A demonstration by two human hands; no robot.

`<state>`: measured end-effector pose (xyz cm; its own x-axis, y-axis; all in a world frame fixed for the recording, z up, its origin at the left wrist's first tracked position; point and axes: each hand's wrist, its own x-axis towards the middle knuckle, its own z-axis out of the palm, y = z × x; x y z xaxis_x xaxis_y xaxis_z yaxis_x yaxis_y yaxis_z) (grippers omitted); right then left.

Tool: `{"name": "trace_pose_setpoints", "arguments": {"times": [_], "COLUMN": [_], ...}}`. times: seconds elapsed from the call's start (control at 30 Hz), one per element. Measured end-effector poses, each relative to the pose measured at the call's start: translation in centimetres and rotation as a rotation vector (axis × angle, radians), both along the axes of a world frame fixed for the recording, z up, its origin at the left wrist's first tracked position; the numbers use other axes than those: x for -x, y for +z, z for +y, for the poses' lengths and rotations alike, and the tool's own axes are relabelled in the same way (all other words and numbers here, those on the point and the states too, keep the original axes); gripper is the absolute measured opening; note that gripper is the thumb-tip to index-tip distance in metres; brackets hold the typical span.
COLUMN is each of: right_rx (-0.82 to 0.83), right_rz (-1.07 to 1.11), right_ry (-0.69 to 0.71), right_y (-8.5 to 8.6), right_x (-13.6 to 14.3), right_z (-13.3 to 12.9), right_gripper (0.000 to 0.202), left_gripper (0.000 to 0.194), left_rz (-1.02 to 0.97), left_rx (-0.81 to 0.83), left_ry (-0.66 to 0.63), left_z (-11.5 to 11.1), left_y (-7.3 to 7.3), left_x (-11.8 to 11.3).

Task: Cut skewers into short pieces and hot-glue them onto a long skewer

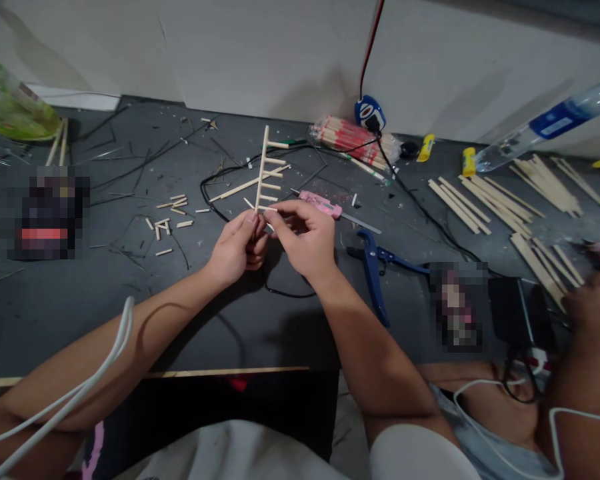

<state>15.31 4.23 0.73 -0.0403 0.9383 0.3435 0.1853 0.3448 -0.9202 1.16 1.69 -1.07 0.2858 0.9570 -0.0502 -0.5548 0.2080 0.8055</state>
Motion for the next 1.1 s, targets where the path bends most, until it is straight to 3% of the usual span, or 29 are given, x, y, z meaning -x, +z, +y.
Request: {"name": "trace_pose_setpoints", "arguments": {"times": [0.8, 1.1], "right_rx": [-0.022, -0.020], "right_rz": [-0.019, -0.041], "right_ry": [0.033, 0.057], "right_y": [-0.12, -0.39], "right_x": [-0.24, -0.68], "right_z": [0.05, 0.36], "right_gripper": [0.007, 0.019], "left_gripper": [0.049, 0.050], "left_rz": [0.013, 0.000], "left_rx": [-0.018, 0.028], "left_ry": [0.019, 0.002], "left_z": [0.03, -0.26], "left_y": [-0.32, 0.06], "left_x": [-0.10, -0.10]}}
